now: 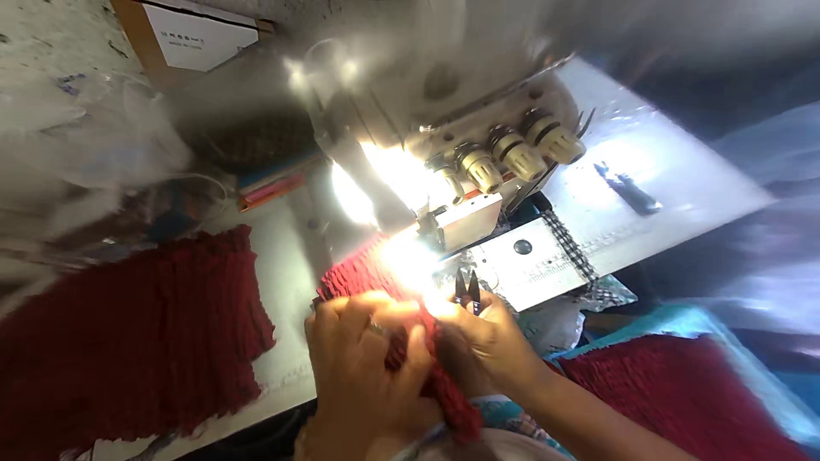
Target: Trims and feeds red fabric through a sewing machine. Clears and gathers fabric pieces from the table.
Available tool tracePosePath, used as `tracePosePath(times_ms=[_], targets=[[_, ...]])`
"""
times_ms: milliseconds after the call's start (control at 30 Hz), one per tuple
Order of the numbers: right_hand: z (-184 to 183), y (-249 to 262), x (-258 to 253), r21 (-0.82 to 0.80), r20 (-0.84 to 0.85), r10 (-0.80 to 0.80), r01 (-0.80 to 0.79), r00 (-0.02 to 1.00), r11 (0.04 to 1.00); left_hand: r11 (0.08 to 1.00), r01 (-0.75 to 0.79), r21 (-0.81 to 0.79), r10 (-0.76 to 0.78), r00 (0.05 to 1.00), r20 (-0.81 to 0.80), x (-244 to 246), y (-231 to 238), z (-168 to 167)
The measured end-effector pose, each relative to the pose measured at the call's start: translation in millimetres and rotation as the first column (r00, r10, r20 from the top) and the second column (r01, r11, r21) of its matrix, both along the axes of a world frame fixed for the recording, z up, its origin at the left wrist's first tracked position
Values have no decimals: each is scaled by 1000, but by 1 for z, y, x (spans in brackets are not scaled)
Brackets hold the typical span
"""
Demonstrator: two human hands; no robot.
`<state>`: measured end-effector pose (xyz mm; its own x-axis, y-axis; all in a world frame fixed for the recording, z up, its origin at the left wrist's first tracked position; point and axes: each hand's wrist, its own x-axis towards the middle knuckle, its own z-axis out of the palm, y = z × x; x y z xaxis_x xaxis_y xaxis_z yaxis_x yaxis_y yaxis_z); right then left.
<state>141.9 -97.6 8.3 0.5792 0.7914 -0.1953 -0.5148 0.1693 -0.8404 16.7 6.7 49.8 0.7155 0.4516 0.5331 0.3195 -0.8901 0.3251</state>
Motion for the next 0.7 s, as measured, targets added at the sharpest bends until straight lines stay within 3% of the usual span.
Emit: tracePosePath(times_ms=[133, 267, 467, 700], targets=[[-19, -1, 0, -91, 55, -27, 32, 998, 995, 989, 145, -19, -146, 975, -167, 12, 37, -9], [-14, -8, 0, -55, 182, -54, 65, 982, 996, 980, 197, -28, -196, 935, -294, 6, 39, -4], [-15, -2, 1, -36, 280, -79, 93, 957, 995, 969, 244, -30, -242, 920, -310, 6, 53, -5], [-10, 20, 9, -36, 363, -149, 174, 920, 984, 956, 281, 83, -231, 897, -378, 9, 70, -2]])
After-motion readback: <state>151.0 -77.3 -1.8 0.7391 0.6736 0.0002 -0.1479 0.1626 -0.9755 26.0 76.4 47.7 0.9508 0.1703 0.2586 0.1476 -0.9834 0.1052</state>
